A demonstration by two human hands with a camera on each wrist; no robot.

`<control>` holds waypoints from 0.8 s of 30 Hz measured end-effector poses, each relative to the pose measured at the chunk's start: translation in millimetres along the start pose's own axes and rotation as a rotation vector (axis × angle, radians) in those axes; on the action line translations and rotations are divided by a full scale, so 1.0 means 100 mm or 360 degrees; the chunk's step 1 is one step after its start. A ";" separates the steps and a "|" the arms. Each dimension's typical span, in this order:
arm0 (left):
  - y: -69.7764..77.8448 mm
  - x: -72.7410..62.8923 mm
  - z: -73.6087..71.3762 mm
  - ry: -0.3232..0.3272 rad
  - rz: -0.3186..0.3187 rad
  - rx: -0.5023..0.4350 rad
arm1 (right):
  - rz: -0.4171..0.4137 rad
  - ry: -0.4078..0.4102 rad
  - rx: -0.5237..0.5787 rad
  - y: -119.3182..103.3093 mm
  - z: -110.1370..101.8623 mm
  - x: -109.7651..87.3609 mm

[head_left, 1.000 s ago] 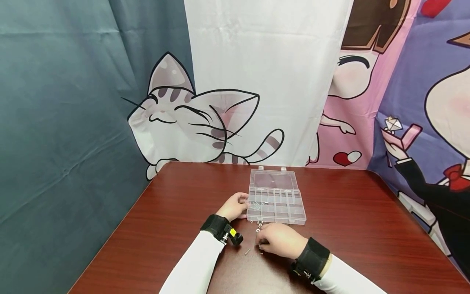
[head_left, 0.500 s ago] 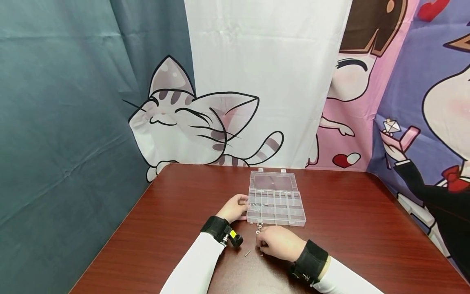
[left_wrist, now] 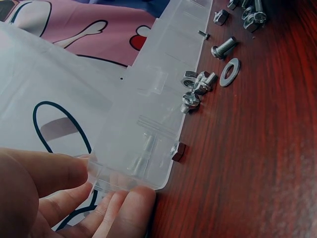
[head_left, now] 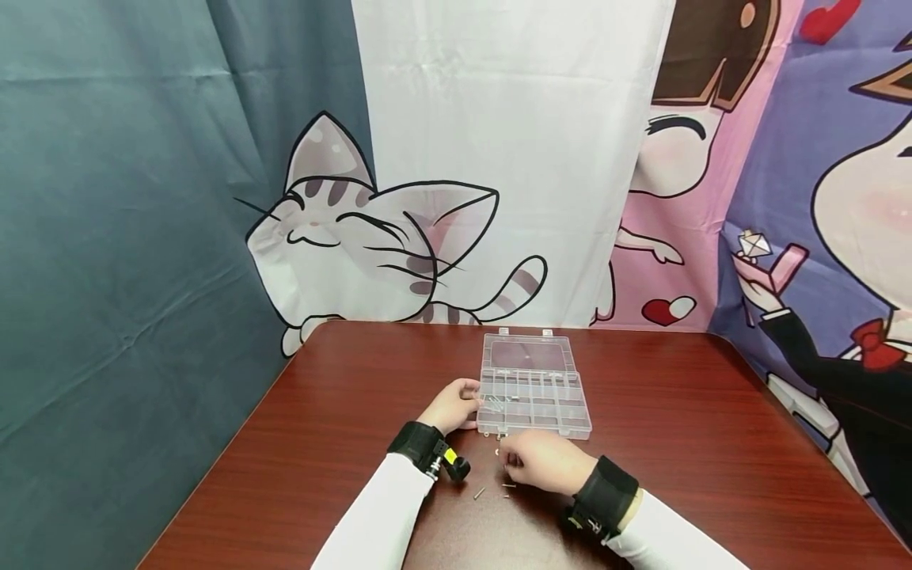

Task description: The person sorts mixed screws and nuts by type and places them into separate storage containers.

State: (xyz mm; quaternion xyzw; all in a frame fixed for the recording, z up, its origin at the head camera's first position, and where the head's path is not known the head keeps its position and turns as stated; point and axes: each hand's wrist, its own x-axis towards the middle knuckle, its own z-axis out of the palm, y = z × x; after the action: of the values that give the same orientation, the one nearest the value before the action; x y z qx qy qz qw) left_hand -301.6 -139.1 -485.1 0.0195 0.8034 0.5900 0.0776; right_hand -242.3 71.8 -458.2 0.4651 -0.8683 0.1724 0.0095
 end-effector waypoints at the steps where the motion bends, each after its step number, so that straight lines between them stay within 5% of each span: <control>1: 0.00 0.00 0.00 0.0003 -0.0001 -0.0004 | 0.0012 0.0029 0.0019 0.03 -0.02 0.01; 6: 0.00 -0.01 0.00 0.0007 0.0003 0.0003 | 0.0121 0.0213 0.0056 0.19 -0.13 0.09; 16: -0.02 -0.04 0.01 -0.0010 -0.0001 -0.0001 | 0.0671 0.0494 0.0131 0.50 -0.19 0.33; 24: 0.00 -0.03 -0.01 -0.0007 -0.0004 0.0009 | 0.0782 0.0520 0.0137 0.66 -0.11 0.42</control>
State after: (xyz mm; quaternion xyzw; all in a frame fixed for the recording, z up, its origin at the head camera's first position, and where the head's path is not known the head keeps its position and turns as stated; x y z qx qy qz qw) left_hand -298.4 -140.4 -484.5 0.0201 0.8050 0.5875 0.0800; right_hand -321.1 75.0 -460.0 0.2070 -0.9337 0.2789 0.0875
